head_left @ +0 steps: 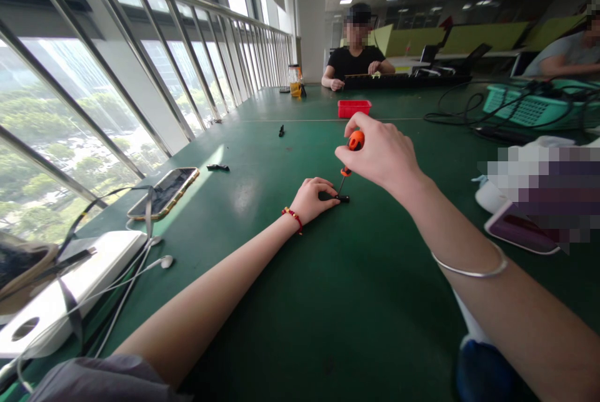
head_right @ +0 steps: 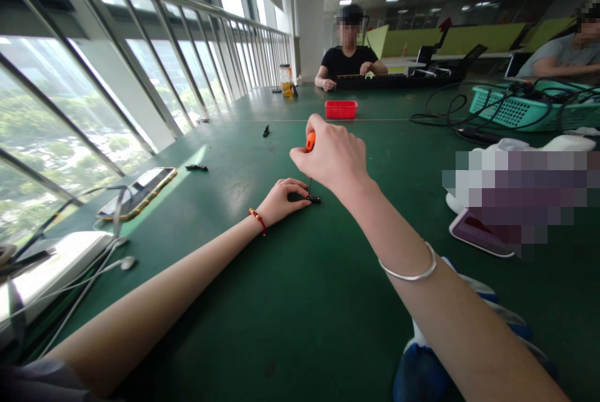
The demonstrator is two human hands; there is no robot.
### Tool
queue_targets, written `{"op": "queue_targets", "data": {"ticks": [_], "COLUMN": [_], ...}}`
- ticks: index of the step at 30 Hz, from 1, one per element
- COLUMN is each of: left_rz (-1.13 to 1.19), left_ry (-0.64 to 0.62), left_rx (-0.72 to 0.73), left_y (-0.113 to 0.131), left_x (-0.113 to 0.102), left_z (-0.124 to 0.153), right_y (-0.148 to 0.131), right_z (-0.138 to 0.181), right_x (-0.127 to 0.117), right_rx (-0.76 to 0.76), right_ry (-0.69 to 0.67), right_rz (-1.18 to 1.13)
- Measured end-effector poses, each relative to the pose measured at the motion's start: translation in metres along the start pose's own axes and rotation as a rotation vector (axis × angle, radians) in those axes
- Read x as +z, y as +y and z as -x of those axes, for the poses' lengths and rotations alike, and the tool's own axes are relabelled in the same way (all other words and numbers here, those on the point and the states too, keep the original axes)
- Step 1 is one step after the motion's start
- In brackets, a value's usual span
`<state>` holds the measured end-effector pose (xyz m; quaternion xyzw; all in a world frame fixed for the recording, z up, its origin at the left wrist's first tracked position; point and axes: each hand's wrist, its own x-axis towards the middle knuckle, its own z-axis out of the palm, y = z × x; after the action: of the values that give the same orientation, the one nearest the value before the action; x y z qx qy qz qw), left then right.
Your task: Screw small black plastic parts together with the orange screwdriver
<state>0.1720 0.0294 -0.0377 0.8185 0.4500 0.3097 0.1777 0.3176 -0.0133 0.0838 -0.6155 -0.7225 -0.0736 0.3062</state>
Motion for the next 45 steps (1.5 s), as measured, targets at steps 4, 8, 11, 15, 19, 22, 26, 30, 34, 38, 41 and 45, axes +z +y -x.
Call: {"op": "queue_targets", "data": {"ticks": [4, 8, 11, 15, 19, 22, 26, 30, 34, 38, 41, 45], "left_rz": [0.001, 0.003, 0.0, 0.005, 0.009, 0.012, 0.02, 0.006, -0.011, -0.026, -0.025, -0.027], "left_ry": [0.004, 0.005, 0.008, 0.005, 0.002, -0.001, 0.003, 0.008, 0.008, 0.004, -0.004, -0.013], "left_rx": [0.002, 0.017, 0.007, 0.006, 0.005, -0.006, 0.003, 0.022, 0.051, 0.04, 0.035, 0.037], "left_y": [0.0, 0.0, 0.0, 0.001, 0.0, -0.001, -0.001, 0.0, 0.002, 0.002, 0.001, 0.003], "left_x": [0.0, 0.0, 0.0, 0.0, 0.0, 0.0, 0.0, -0.001, -0.001, -0.001, -0.001, -0.003], "left_z": [0.0, 0.0, 0.0, 0.0, 0.0, 0.0, 0.0, 0.001, 0.002, 0.003, 0.003, 0.003], "right_y": [0.0, 0.001, 0.0, -0.002, -0.002, -0.003, -0.001, 0.008, 0.026, 0.046, 0.058, 0.069], "right_z": [0.0, 0.0, 0.001, 0.001, 0.001, -0.001, -0.009, -0.01, 0.024, 0.076, 0.103, 0.115], "right_x": [0.001, 0.002, 0.002, 0.003, 0.002, 0.001, 0.006, 0.008, 0.002, 0.003, 0.01, 0.016], "right_rx": [0.012, 0.012, -0.015, -0.037, -0.026, -0.014, -0.032, -0.173, -0.189, -0.209, -0.265, -0.288], "right_ry": [-0.008, -0.012, -0.001, -0.016, -0.014, -0.02, -0.091, -0.139, -0.1, -0.142, -0.142, -0.009], "right_rz": [0.026, 0.026, 0.002, -0.013, -0.022, -0.051, -0.118, -0.265, -0.316, -0.396, -0.424, -0.439]}}
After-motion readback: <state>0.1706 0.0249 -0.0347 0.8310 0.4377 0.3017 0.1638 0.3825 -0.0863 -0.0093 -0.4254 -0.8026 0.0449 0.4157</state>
